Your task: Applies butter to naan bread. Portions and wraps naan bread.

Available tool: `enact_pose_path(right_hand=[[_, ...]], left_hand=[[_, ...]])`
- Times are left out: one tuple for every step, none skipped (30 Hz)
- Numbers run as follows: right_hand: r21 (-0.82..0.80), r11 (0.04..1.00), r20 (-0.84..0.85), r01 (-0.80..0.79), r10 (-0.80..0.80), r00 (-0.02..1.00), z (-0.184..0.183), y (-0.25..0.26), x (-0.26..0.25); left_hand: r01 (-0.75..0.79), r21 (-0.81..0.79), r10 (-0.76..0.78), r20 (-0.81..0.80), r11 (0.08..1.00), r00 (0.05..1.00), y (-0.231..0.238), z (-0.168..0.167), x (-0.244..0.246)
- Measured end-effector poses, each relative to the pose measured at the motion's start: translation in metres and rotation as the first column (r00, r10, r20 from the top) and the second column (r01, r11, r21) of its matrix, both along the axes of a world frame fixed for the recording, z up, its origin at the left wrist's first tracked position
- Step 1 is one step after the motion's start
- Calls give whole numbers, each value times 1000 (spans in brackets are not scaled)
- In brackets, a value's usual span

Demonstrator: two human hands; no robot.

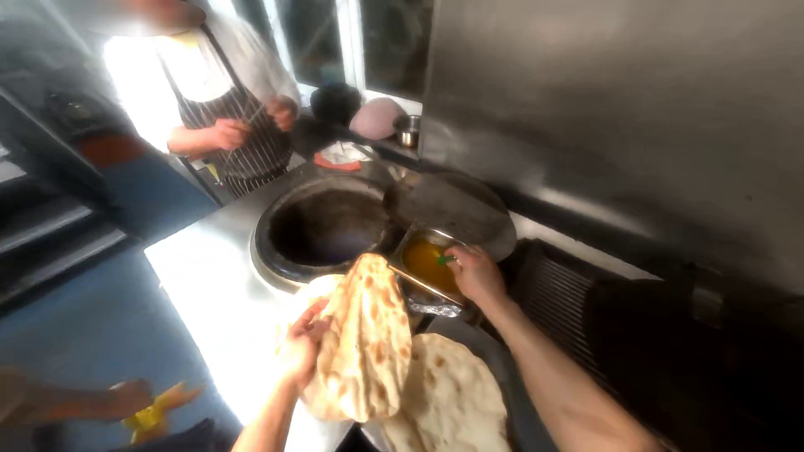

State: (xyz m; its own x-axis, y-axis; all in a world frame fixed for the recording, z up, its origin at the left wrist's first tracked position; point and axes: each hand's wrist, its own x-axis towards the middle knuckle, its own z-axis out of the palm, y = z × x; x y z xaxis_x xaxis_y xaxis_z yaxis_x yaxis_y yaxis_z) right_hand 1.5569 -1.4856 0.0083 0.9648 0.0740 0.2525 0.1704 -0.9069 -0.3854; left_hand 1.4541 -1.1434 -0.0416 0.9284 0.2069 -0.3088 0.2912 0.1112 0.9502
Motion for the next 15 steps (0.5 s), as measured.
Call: enact_pose_path(right_hand=[[6,1000,-55,9,-8,998,9,-3,0],[22,999,-84,27,-25,996,17,-7,-3],[48,997,-91,55,-50,995,23,-11,-6],[74,994,-73,82,-76,994,28,-15,-9],[96,991,-25,97,-95,995,31,-19,-12],[115,989,42,96,-101,994,31,-22,-14],[119,990,108,74,-87,990,29,-25,-15],[108,993,148,38,-54,988,26,-27,-16],[77,997,156,2,-14,988,22,-29,-15],[35,999,129,-27,22,991,18,-30,-15],[1,999,90,-41,41,995,16,-31,-17],[-4,999,93,-51,52,994,15,-30,-22],[15,998,142,-60,57,988,16,-28,-32],[60,996,242,-70,53,969,17,-21,-47],[148,986,328,-77,24,944,16,-11,-65]], left_hand=[[19,6,-19,-32,1000,999,2,0,2],[35,15,-33,-66,999,997,5,-2,3],[56,13,-54,-89,998,995,8,-5,4],[65,-5,-65,-102,998,993,11,-8,5],[67,-37,-71,-109,997,992,12,-10,5],[69,-69,-76,-113,995,991,13,-10,5],[74,-99,-85,-109,992,990,13,-10,5],[75,-120,-87,-95,990,992,12,-8,5],[73,-129,-84,-78,989,993,11,-6,7],[70,-131,-78,-59,989,995,10,-3,7],[62,-128,-68,-40,990,997,9,1,8],[51,-123,-54,-19,991,998,8,6,8],[37,-119,-36,4,992,999,7,10,7],[22,-122,-18,33,992,999,7,12,5],[8,-130,-1,52,992,999,7,14,1]])
